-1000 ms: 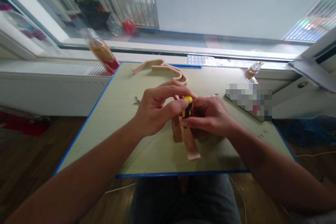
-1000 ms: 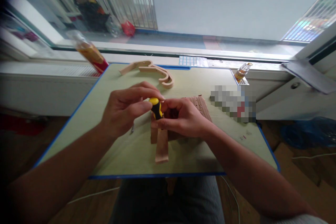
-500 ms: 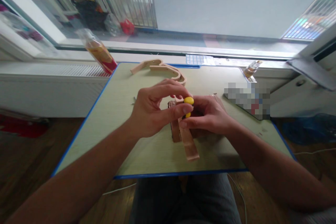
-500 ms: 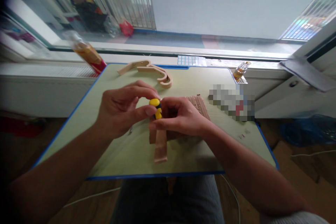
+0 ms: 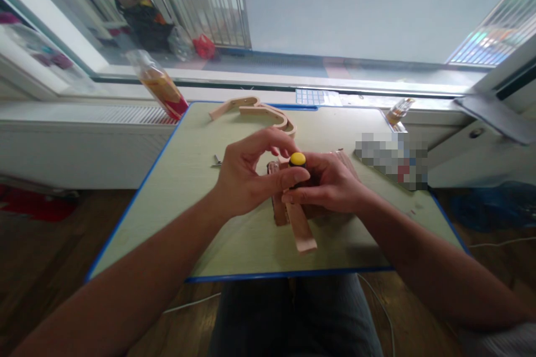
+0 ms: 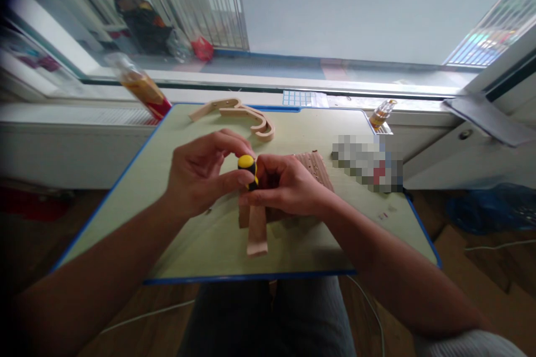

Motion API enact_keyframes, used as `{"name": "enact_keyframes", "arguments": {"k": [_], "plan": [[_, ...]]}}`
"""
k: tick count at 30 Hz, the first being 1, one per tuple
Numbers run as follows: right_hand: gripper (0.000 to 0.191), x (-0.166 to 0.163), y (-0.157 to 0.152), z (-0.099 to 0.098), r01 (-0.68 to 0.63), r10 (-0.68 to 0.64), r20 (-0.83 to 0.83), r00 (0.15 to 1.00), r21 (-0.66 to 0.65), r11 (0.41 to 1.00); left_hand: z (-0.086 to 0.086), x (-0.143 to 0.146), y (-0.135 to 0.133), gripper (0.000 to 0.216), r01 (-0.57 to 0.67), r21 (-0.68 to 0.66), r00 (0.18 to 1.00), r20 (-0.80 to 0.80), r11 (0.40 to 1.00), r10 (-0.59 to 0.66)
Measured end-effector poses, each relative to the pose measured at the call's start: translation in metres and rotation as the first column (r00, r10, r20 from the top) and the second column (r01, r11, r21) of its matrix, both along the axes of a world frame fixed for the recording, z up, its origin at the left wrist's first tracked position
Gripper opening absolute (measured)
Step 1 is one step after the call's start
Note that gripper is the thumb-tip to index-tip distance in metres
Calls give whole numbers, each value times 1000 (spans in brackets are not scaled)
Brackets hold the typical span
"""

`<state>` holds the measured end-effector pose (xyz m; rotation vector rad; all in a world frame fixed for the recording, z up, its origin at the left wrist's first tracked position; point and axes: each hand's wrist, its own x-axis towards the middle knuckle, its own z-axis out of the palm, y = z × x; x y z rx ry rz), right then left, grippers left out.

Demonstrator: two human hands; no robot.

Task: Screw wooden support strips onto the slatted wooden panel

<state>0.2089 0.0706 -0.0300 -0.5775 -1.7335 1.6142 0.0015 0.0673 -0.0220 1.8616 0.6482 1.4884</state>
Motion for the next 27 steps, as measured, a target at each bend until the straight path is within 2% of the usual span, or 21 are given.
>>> {"name": "enact_keyframes", "arguments": {"k": [4,11,15,19,22,27], "plan": [[39,2,2,-1,-6,6,-4,1000,-19,1000,3,0,0,27,38,10,999,-4,999,-38],[31,6,9,-1,-70,70,-3,998,-27,997,8,-5,-2,19,60,-9,995,-81,998,-60],[38,3,7,-2,-36,36,-10,999,-4,999,4,-4,-3,24,77,-23,994,-72,997,-78],[36,2,4,-3,-6,6,16,1000,20,1000,-2,1,-4,42,33,-46,999,0,998,-33],[35,4,5,-2,6,-7,41,999,19,1000,-4,2,-3,37,28,-56,999,35,998,-26],[30,10,12,0,-58,59,64,996,-12,998,2,-5,1,28,79,-56,996,-44,995,-82]]}}
